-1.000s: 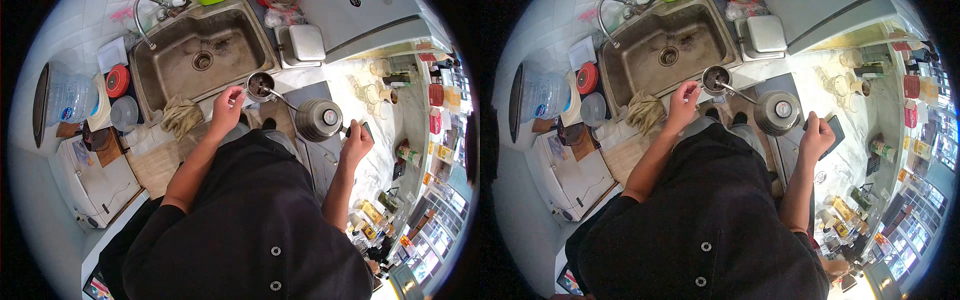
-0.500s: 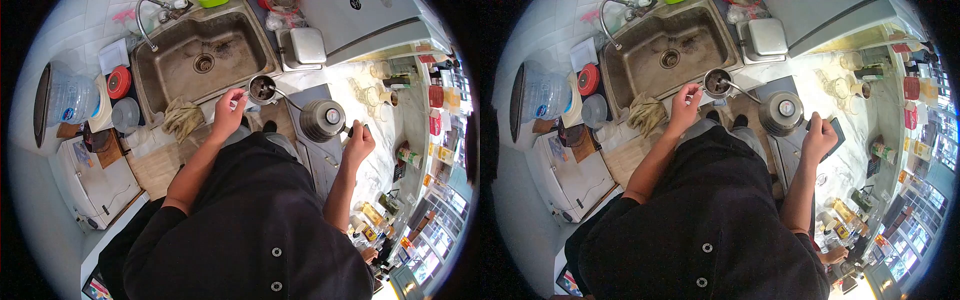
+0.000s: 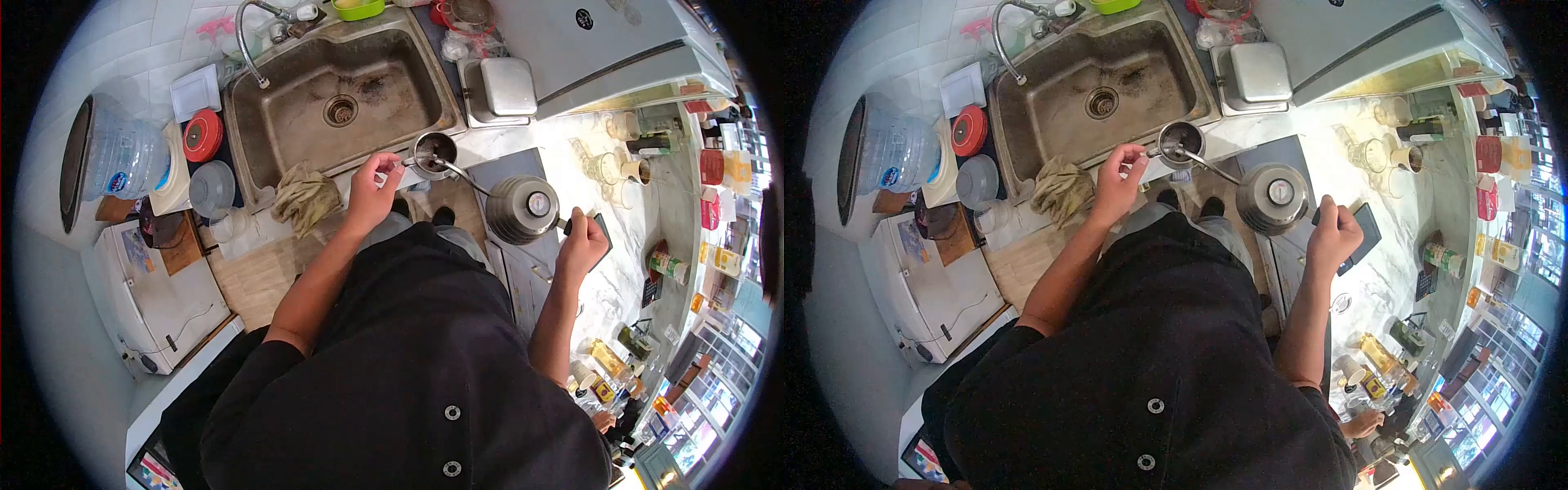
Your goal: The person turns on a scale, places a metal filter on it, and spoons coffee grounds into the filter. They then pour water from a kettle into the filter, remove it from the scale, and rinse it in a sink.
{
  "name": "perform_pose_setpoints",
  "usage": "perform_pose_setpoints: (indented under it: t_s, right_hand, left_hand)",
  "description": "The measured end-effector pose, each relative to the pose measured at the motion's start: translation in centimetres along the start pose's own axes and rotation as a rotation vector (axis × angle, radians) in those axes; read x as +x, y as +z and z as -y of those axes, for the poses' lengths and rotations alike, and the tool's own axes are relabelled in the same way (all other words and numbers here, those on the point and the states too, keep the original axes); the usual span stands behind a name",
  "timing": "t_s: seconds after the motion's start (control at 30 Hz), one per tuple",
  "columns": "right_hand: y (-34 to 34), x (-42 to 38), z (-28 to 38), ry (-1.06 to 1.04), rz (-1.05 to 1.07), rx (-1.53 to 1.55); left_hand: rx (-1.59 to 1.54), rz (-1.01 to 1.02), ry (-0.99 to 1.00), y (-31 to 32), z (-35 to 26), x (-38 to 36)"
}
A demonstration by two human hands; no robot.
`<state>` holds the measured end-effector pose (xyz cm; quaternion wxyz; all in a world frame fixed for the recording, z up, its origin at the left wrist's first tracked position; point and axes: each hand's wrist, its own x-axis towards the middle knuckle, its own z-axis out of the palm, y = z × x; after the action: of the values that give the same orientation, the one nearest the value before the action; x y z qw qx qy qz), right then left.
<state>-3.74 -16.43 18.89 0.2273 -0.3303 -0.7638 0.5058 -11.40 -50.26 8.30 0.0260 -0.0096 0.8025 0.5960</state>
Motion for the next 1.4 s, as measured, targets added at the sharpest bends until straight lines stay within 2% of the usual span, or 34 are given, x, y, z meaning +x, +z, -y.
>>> perform_pose_setpoints:
  t_s: [0.57, 0.9, 1.4]
  right_hand:
    - [-0.6, 0.3, -0.2, -0.010, -0.085, 0.038]
    - [0.5, -0.2, -0.9, -0.035, -0.073, 0.033]
    - [-1.4, -1.2, -0.9, -0.010, -0.079, -0.029]
  left_hand:
    - [-0.031, 0.028, 0.015, -0.2, 0.1, 0.0]
    - [-0.029, 0.046, 0.024, -0.4, -0.2, 0.3]
    - [-0.042, 0.055, 0.031, -0.2, 0.2, 0.6]
